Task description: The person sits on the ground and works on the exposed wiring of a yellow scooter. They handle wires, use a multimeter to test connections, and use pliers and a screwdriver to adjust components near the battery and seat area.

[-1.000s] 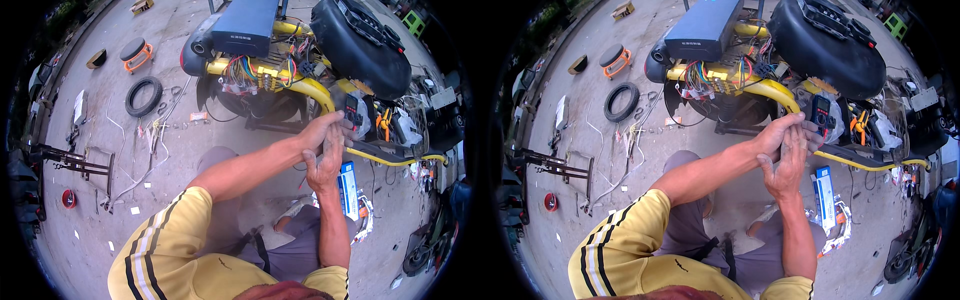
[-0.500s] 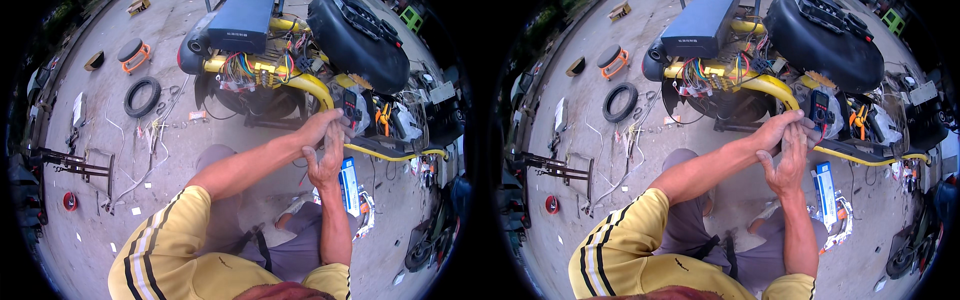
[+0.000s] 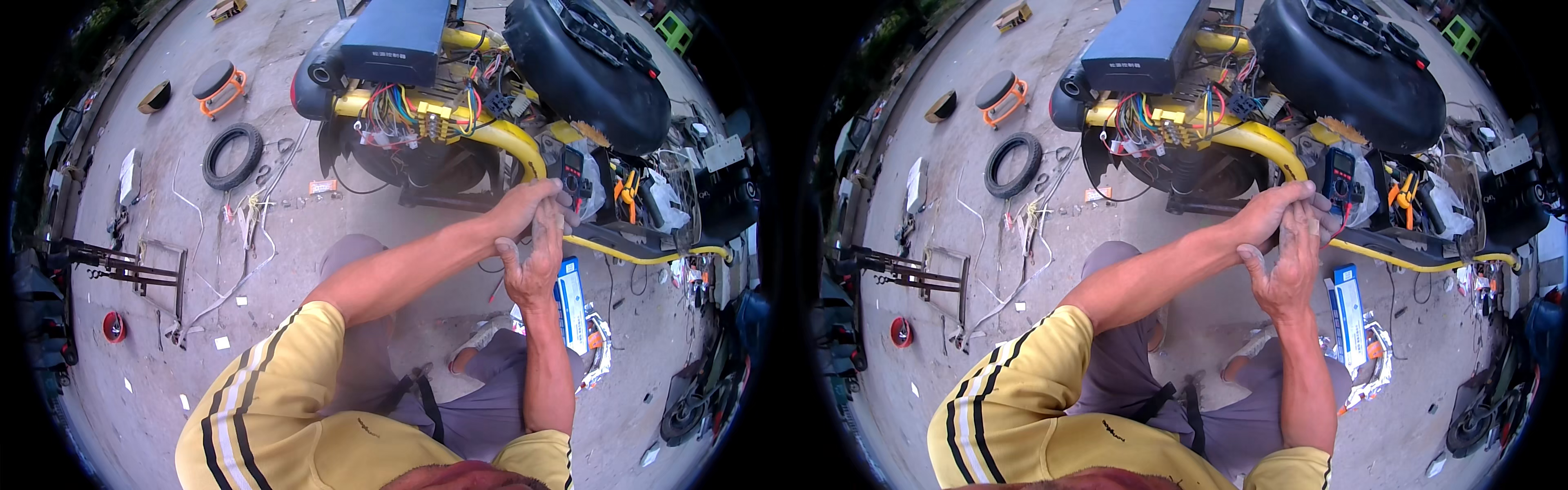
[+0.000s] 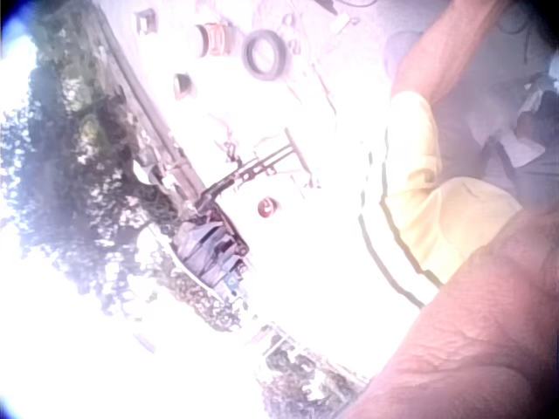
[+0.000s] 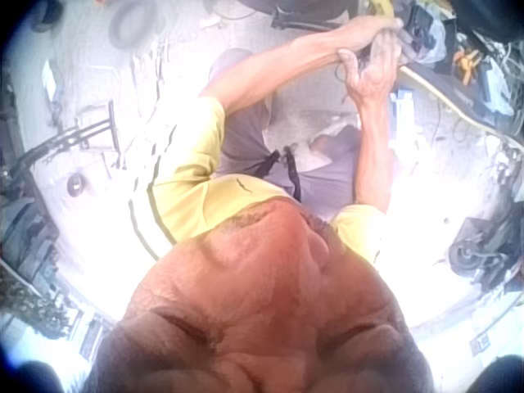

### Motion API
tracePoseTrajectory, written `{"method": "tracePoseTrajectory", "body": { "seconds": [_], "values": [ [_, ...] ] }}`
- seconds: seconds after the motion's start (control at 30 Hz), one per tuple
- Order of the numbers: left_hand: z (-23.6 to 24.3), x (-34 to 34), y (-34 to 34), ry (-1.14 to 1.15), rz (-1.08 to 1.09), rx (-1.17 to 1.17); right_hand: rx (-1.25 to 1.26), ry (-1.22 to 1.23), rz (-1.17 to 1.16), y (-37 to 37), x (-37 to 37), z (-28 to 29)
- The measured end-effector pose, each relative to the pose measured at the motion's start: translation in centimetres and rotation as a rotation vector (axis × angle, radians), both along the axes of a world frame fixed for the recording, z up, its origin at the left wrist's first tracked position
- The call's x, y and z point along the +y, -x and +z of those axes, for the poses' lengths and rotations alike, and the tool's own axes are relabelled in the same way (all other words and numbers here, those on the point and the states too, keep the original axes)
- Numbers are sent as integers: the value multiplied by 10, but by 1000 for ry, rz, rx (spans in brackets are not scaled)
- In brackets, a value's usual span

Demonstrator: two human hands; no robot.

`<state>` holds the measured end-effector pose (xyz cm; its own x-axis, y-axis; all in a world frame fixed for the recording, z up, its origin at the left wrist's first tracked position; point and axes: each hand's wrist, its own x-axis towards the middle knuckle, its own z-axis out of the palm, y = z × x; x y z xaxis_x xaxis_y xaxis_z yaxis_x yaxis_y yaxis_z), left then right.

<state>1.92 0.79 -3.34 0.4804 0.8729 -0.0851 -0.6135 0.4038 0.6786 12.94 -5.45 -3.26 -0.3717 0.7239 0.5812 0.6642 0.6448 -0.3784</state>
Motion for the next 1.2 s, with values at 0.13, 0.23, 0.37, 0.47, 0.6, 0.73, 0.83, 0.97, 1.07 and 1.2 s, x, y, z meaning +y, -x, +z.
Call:
{"method": "tracePoseTrajectory", "body": {
  "seconds": [0.13, 0.23, 0.37, 0.47, 0.6, 0.73, 0.83, 0.97, 1.07, 1.2],
  "values": [
    [0, 0, 0, 8, 3, -3, 15, 10, 7, 1, -1, 1],
    [1, 0, 0, 5, 6, -4, 13, 4, 12, 1, 0, 3],
    [0, 0, 0, -11, 16, -12, 17, 1, 8, 1, -1, 2],
    [-2, 1, 1, -16, 16, -9, 8, -10, 8, 2, -1, 2],
    [0, 1, 2, -4, 19, 14, 43, 17, 30, 3, -1, 3],
    [3, -1, 2, 0, 28, 15, 31, 2, 21, 2, -1, 3],
    [4, -2, 2, -3, 34, 16, 20, -18, 13, 2, -2, 2],
    [4, -3, 2, -11, 35, 20, 12, -19, 15, 1, -2, 2],
    [4, -3, 3, -18, 34, 36, 7, 5, 5, 1, -4, 5],
    [3, -5, 4, -13, 54, 15, -1, -5, 1, 3, -5, 3]
  ]
}}
